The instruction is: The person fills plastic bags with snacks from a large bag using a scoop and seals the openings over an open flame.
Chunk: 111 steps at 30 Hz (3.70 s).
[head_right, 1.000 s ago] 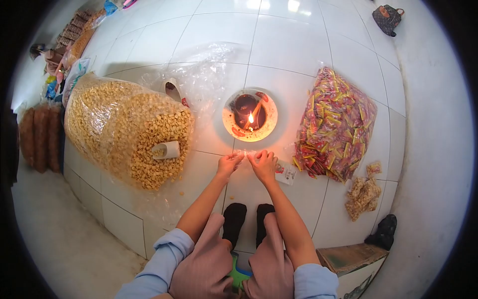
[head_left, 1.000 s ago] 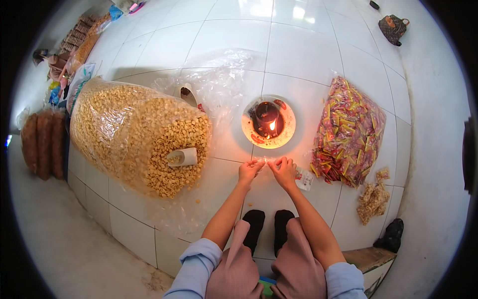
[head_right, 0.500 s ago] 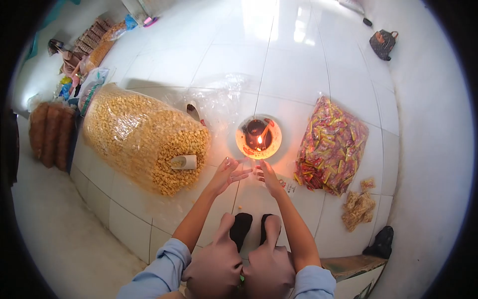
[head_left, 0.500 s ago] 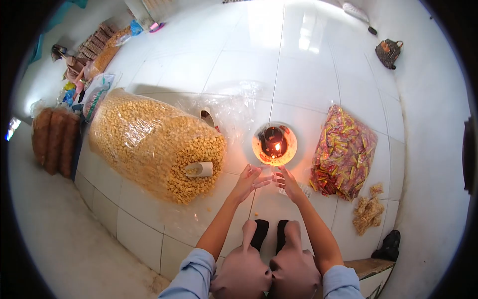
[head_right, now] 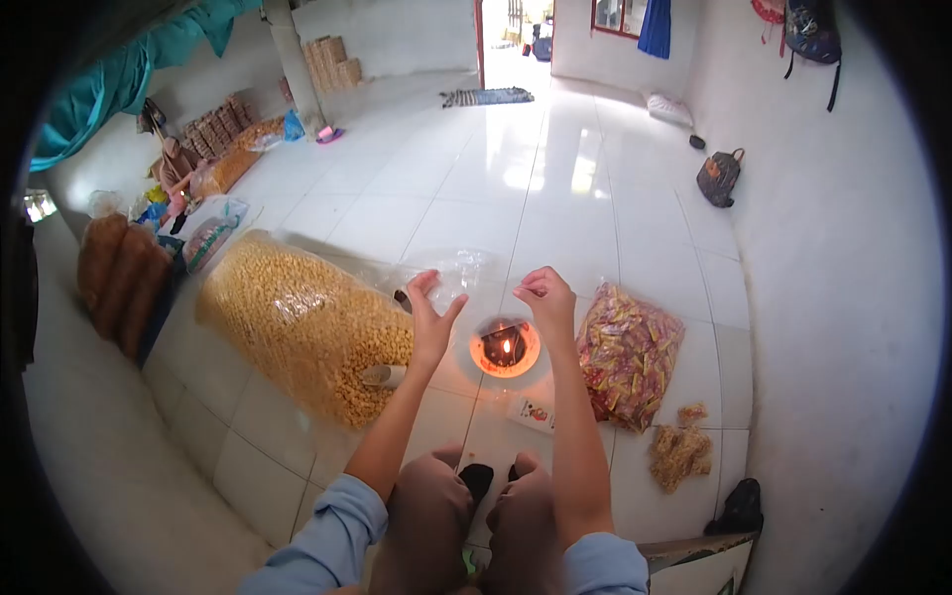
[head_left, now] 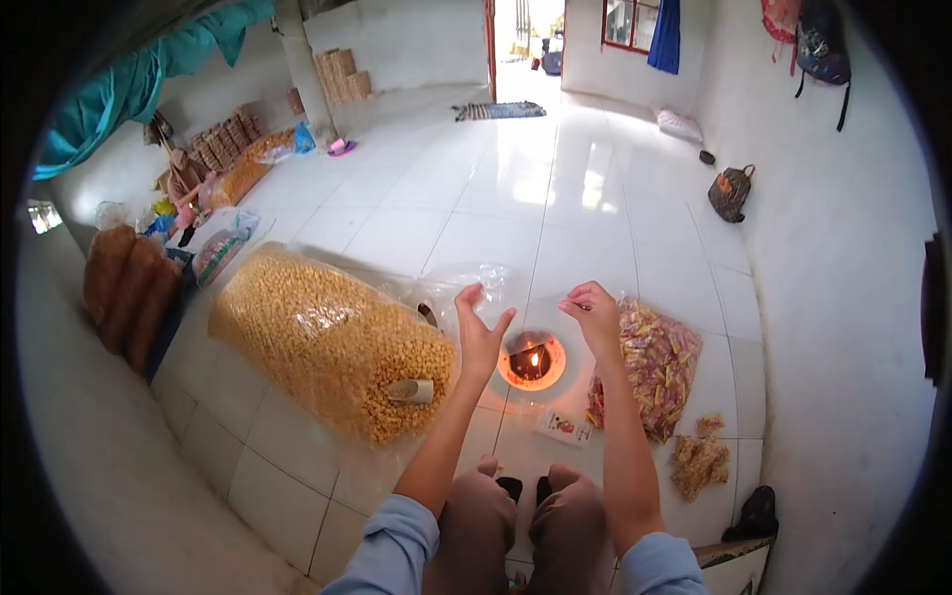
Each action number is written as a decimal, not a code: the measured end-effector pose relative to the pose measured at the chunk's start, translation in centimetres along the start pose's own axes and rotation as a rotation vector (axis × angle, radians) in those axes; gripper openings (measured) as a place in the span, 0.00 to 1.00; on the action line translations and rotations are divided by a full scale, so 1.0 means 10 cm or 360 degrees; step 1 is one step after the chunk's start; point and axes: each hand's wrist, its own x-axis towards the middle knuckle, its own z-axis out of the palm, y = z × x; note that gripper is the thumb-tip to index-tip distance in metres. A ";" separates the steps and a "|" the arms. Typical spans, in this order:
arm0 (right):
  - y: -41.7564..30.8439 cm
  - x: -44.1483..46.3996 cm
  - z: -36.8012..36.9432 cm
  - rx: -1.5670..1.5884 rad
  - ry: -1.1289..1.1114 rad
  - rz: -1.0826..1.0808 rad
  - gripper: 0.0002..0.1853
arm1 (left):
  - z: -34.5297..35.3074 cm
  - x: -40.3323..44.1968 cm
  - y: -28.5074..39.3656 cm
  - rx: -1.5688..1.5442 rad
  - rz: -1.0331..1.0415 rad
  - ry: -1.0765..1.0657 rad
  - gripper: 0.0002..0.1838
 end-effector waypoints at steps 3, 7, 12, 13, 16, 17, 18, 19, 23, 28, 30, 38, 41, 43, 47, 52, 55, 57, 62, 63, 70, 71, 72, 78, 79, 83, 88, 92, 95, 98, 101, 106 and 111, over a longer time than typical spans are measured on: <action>-0.30 -0.02 0.06 -0.0124 -0.0136 -0.0090 0.08 | -0.11 0.23 0.51 0.0361 0.0360 -0.0541 0.30; -0.46 -0.22 0.08 -0.0179 -0.0179 -0.0098 0.07 | -0.10 0.14 0.41 0.0091 0.0025 -0.0842 0.12; -0.37 -0.42 0.08 -0.0344 -0.0155 -0.0105 0.05 | -0.19 0.00 0.31 0.0003 -0.0195 -0.0878 0.07; -0.37 -0.47 0.10 -0.0291 -0.0129 -0.0084 0.05 | -0.19 -0.01 0.29 0.0012 -0.0227 -0.0895 0.07; -0.31 -0.35 0.14 -0.0624 0.0051 -0.0594 0.06 | -0.12 0.00 0.27 -0.0092 -0.0274 -0.0672 0.08; -0.28 -0.31 0.15 -0.0897 0.0226 -0.1081 0.07 | -0.10 0.02 0.28 -0.0096 -0.0277 -0.0666 0.08; -0.28 -0.30 0.18 -0.0899 0.0218 -0.1075 0.07 | -0.09 0.03 0.29 0.0032 -0.0281 -0.0685 0.08; -0.28 -0.31 0.20 -0.0730 0.0216 -0.0822 0.07 | -0.09 0.04 0.29 0.0162 -0.0284 -0.0709 0.08; -0.24 -0.29 0.13 -0.0547 0.0042 -0.0342 0.07 | -0.04 0.05 0.27 0.0214 -0.0319 -0.0666 0.08; -0.39 -0.31 0.06 -0.0535 -0.0314 -0.0154 0.07 | -0.05 0.04 0.24 0.0078 -0.0168 -0.0703 0.06; -0.41 -0.32 0.04 -0.0440 -0.0459 -0.0061 0.08 | -0.08 0.03 0.26 0.0218 -0.0113 -0.0737 0.06; -0.31 -0.29 -0.11 -0.0295 -0.0630 0.0267 0.10 | -0.19 0.03 0.23 0.0105 0.0045 -0.0874 0.07; -0.17 -0.26 -0.18 0.0067 -0.0755 0.0285 0.09 | -0.23 0.06 0.25 0.0317 -0.0185 -0.1024 0.10; -0.21 -0.23 -0.22 -0.0149 -0.0789 0.0345 0.10 | -0.23 0.08 0.20 0.0483 0.0181 -0.0940 0.12; -0.32 -0.26 -0.25 -0.0289 -0.0845 0.0453 0.13 | -0.24 0.10 0.18 0.0404 0.0317 -0.0934 0.14; -0.20 -0.25 -0.25 -0.0287 -0.0770 0.0282 0.10 | -0.22 0.11 0.21 0.0123 0.0112 -0.0973 0.09; -0.26 -0.25 -0.27 -0.0369 -0.0738 0.0262 0.10 | -0.22 0.10 0.20 0.0106 0.0206 -0.0930 0.08; -0.29 -0.26 -0.26 -0.0566 -0.0720 0.0211 0.10 | -0.21 0.09 0.20 0.0144 0.0262 -0.0897 0.07; -0.37 -0.27 -0.15 -0.0262 -0.0488 0.0021 0.10 | -0.20 0.09 0.23 0.0201 0.0355 -0.0848 0.07; -0.36 -0.27 -0.12 -0.0262 -0.0487 0.0021 0.10 | -0.19 0.09 0.26 0.0179 0.0328 -0.0829 0.07; -0.35 -0.28 -0.10 -0.0202 -0.0488 0.0267 0.10 | -0.21 0.09 0.20 0.0206 0.0439 -0.0794 0.08; -0.39 -0.28 -0.10 -0.0226 -0.0523 0.0331 0.10 | -0.22 0.08 0.18 0.0208 0.0441 -0.0793 0.08; -0.37 -0.28 -0.10 -0.0224 -0.0523 0.0329 0.10 | -0.23 0.08 0.19 0.0238 0.0411 -0.0838 0.12; -0.26 -0.30 0.05 -0.0268 -0.0592 0.0012 0.11 | -0.15 0.05 0.32 0.0375 0.0540 -0.0867 0.40; -0.30 -0.31 0.11 -0.0389 -0.0669 -0.0028 0.11 | -0.17 0.04 0.29 0.0327 0.0414 -0.1056 0.45; -0.38 -0.41 0.23 -0.0503 -0.0809 -0.0142 0.12 | -0.35 0.03 0.20 0.0450 -0.0306 -0.1436 0.37; -0.51 -0.52 0.52 -0.0488 -0.0854 -0.0247 0.11 | -0.64 -0.11 0.14 0.0363 0.0108 -0.1025 0.27; -0.59 -0.56 0.83 -0.0622 -0.1027 -0.0187 0.11 | -0.88 -0.16 0.07 0.0119 -0.0168 -0.0994 0.20; -0.51 -0.54 1.03 -0.0628 -0.1171 -0.0184 0.10 | -0.99 -0.20 -0.22 0.0109 -0.0181 -0.0872 0.18; -0.20 -0.37 1.37 -0.0260 -0.1083 -0.0133 0.07 | -1.16 -0.13 -0.54 0.0178 -0.0454 -0.0812 0.17; 0.06 -0.13 1.73 0.0128 -0.0720 -0.0011 0.07 | -1.53 -0.29 -0.96 0.0001 -0.0679 -0.0251 0.15; 1.87 -0.56 2.51 -0.0511 -0.1586 0.0024 0.17 | -2.01 -1.13 -1.70 0.0167 -0.0821 0.0379 0.14; 2.51 -1.20 2.96 -0.1139 -0.1294 -0.0464 0.39 | -2.07 -1.46 -2.01 0.0118 -0.1248 0.0573 0.14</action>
